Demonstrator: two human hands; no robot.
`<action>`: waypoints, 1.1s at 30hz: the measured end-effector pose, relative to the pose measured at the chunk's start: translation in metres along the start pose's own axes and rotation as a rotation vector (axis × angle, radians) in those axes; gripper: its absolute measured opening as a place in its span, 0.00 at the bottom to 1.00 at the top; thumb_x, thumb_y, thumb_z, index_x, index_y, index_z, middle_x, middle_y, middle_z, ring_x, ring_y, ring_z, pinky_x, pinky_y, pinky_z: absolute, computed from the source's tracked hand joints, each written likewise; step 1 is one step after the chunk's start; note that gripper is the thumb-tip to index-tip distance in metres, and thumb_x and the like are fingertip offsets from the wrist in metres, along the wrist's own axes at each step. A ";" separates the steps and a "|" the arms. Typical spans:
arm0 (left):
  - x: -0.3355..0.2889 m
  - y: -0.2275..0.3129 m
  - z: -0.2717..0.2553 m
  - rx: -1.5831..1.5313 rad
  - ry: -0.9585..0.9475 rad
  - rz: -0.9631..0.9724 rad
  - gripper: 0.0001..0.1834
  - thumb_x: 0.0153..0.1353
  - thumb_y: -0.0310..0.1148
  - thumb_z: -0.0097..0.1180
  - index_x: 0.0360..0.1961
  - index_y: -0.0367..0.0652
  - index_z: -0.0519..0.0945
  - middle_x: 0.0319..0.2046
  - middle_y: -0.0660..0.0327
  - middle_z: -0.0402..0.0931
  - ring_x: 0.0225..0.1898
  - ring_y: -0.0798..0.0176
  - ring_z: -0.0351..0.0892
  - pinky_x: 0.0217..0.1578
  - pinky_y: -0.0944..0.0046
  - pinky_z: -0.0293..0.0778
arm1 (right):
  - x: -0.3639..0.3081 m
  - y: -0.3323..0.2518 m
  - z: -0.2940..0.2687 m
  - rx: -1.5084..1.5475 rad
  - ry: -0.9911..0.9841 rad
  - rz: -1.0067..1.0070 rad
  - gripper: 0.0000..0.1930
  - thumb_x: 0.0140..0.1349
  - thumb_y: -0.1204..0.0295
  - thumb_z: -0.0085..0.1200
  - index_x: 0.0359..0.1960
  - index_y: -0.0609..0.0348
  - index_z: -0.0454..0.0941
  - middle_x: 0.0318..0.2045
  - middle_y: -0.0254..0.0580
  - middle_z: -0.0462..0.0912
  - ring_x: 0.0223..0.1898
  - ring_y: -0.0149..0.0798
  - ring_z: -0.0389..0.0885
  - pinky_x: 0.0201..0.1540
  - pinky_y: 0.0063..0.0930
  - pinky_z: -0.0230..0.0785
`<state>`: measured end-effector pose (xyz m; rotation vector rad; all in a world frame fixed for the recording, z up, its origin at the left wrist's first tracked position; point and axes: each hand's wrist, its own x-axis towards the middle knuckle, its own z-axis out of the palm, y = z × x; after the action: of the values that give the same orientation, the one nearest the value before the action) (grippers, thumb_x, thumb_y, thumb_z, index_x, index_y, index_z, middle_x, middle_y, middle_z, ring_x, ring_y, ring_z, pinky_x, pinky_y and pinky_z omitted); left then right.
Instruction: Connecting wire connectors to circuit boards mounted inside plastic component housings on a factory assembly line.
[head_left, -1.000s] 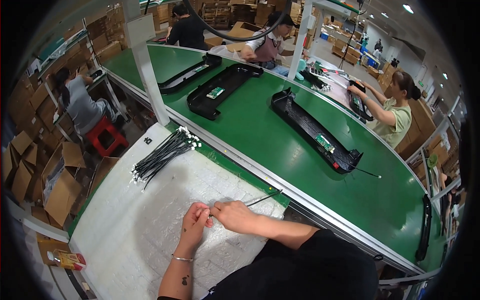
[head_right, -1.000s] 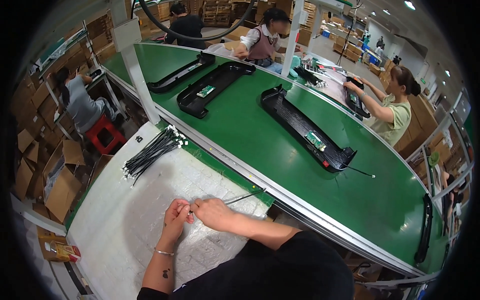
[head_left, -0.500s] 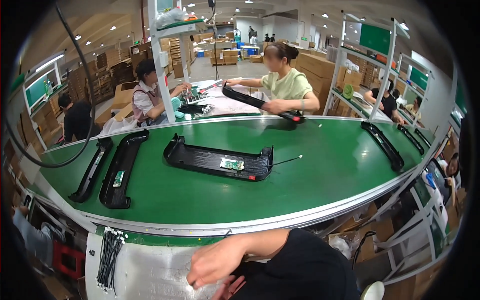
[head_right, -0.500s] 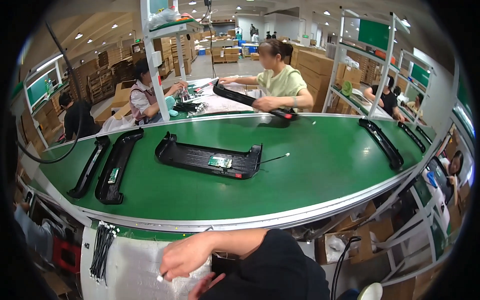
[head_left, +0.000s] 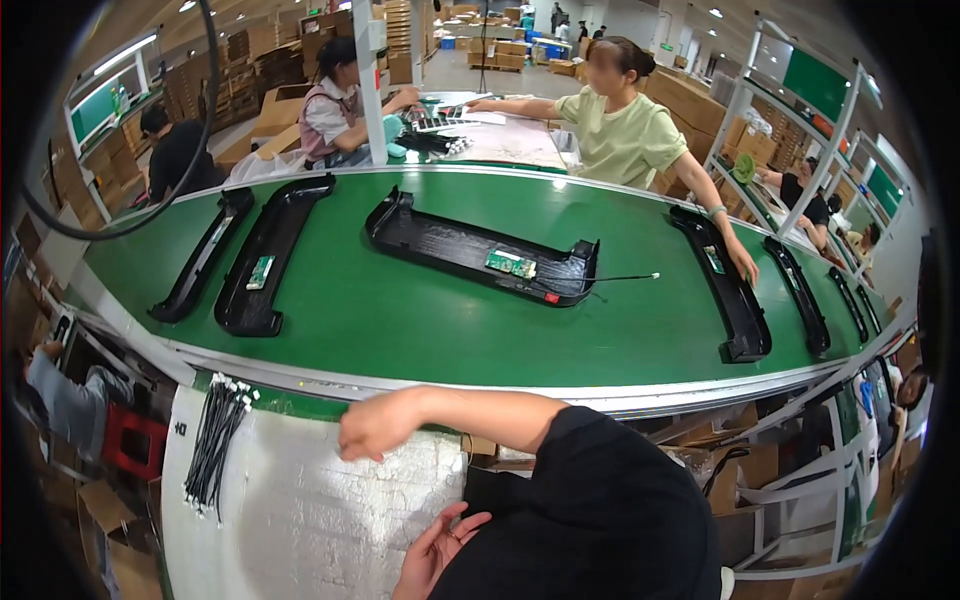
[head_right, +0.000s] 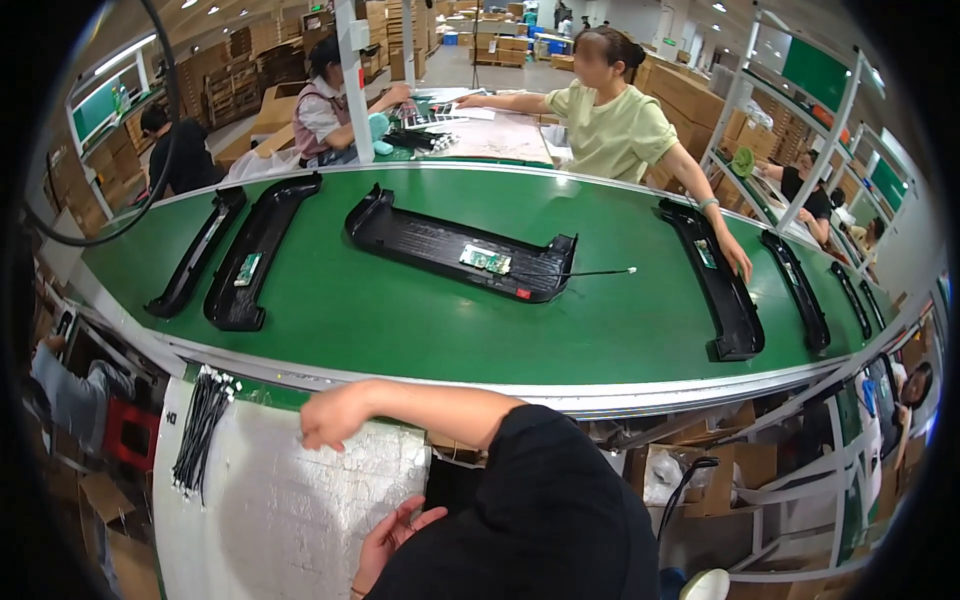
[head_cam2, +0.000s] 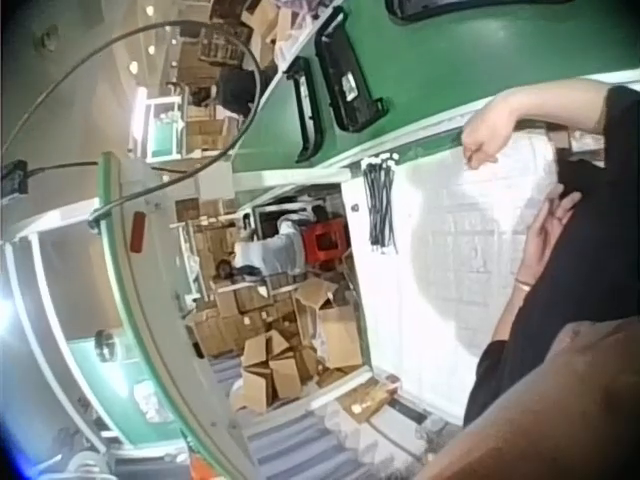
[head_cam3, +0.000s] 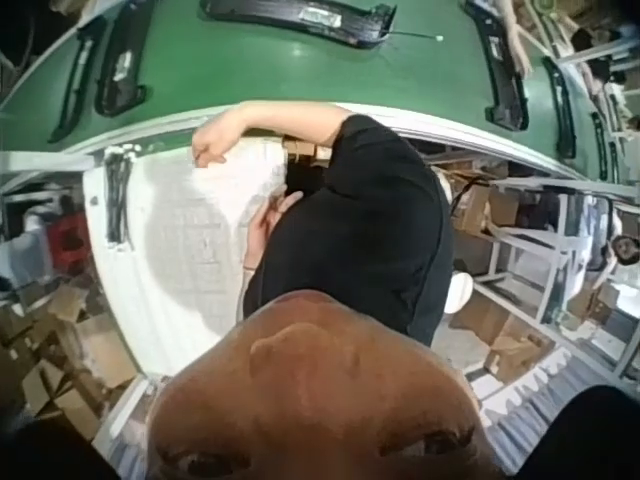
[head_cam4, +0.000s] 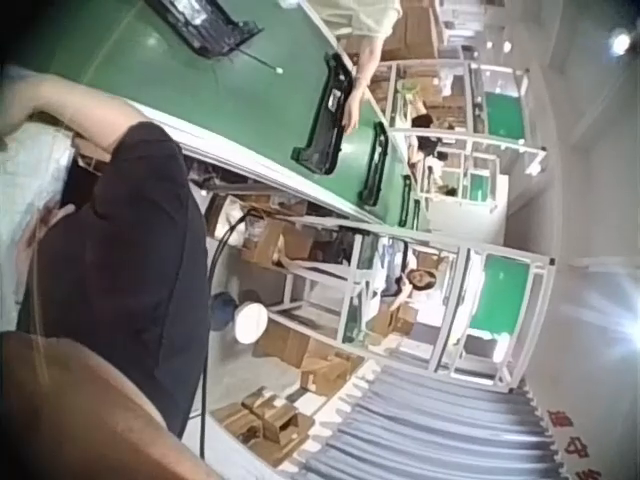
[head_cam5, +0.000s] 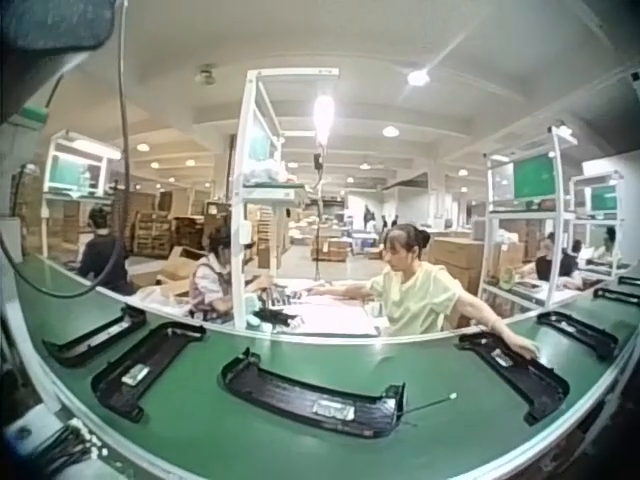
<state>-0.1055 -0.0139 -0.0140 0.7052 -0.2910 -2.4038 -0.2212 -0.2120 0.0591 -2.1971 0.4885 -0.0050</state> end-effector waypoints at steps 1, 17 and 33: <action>-0.001 0.000 -0.005 -0.017 -0.021 0.006 0.23 0.64 0.41 0.37 0.56 0.39 0.64 0.56 0.36 0.60 0.57 0.43 0.64 0.59 0.48 0.58 | 0.011 0.000 -0.004 0.009 0.034 0.023 0.19 0.62 0.61 0.41 0.28 0.66 0.76 0.18 0.41 0.80 0.26 0.40 0.78 0.34 0.35 0.68; -0.026 0.029 -0.009 -0.472 0.003 0.233 0.36 0.58 0.63 0.37 0.52 0.40 0.67 0.54 0.38 0.62 0.60 0.41 0.58 0.56 0.36 0.55 | 0.066 0.040 0.087 -0.590 0.891 0.156 0.08 0.59 0.67 0.44 0.30 0.59 0.67 0.20 0.46 0.75 0.18 0.48 0.76 0.18 0.40 0.69; -0.014 -0.026 0.018 -0.013 -0.027 -0.003 0.40 0.58 0.67 0.26 0.61 0.48 0.62 0.63 0.55 0.55 0.63 0.59 0.53 0.60 0.53 0.47 | 0.071 0.044 0.084 -0.445 0.833 0.188 0.06 0.56 0.72 0.43 0.29 0.62 0.70 0.26 0.50 0.78 0.27 0.52 0.79 0.28 0.43 0.71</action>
<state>-0.1188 0.0161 -0.0025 0.6682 -0.2856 -2.4172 -0.1565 -0.1969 -0.0385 -2.5041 1.2489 -0.8020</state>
